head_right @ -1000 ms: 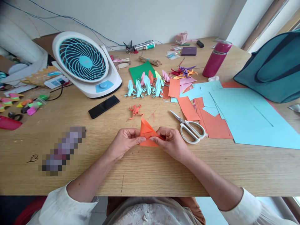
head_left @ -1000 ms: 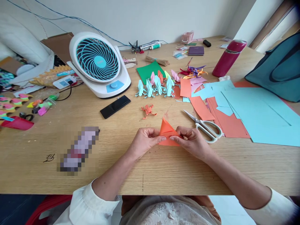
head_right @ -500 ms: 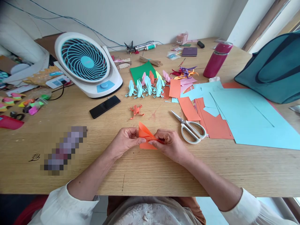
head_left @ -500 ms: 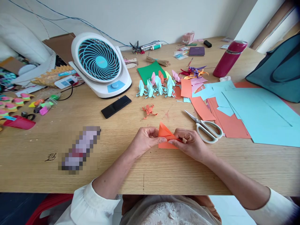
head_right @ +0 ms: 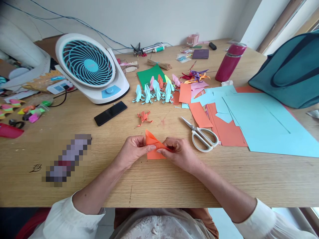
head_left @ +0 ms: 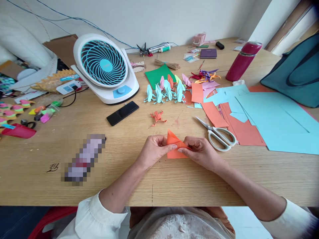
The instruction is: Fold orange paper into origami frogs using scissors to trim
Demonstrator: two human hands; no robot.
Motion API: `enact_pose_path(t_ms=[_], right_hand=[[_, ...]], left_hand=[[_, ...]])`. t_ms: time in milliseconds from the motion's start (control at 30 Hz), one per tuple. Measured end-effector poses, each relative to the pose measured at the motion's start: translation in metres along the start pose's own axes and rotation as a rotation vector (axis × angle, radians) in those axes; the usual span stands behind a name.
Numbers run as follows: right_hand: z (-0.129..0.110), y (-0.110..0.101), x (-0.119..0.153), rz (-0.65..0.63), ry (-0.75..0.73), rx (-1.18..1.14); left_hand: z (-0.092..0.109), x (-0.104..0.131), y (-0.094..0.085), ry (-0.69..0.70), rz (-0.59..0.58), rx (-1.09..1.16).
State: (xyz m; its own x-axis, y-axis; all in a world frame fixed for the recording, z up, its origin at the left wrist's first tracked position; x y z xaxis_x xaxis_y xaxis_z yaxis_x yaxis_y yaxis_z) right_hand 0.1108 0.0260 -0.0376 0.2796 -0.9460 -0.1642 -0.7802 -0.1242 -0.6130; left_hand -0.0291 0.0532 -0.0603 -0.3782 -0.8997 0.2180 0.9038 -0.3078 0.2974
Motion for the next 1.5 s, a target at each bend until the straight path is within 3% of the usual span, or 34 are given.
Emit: enact_pose_path(t_ms=[433,1233,1500], right_hand=[[-0.001,0.000,0.000,-0.023,-0.013,-0.015],[-0.001,0.005,0.001,-0.064,-0.044,0.030],[-0.001,0.007,0.002,-0.075,-0.047,0.027]], left_hand=[[-0.002,-0.002,0.002,-0.052,-0.048,0.084],[0.004,-0.001,-0.008,-0.014,0.059,0.057],[0.010,-0.001,-0.003,0.013,0.025,0.079]])
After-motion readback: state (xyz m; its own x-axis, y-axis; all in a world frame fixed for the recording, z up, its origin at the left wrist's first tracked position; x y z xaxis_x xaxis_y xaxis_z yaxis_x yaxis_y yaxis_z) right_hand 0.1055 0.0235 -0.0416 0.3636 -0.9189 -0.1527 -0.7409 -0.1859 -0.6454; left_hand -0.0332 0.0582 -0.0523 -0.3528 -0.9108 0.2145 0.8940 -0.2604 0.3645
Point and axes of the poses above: each hand's wrist, its own x-axis away from the middle knuckle, its own y-axis out of the palm, z = x × y, the point moved 9 cm from there along -x, towards the middle knuckle, and after that the axes turned 14 degrees about x, right-handed, at the moved point
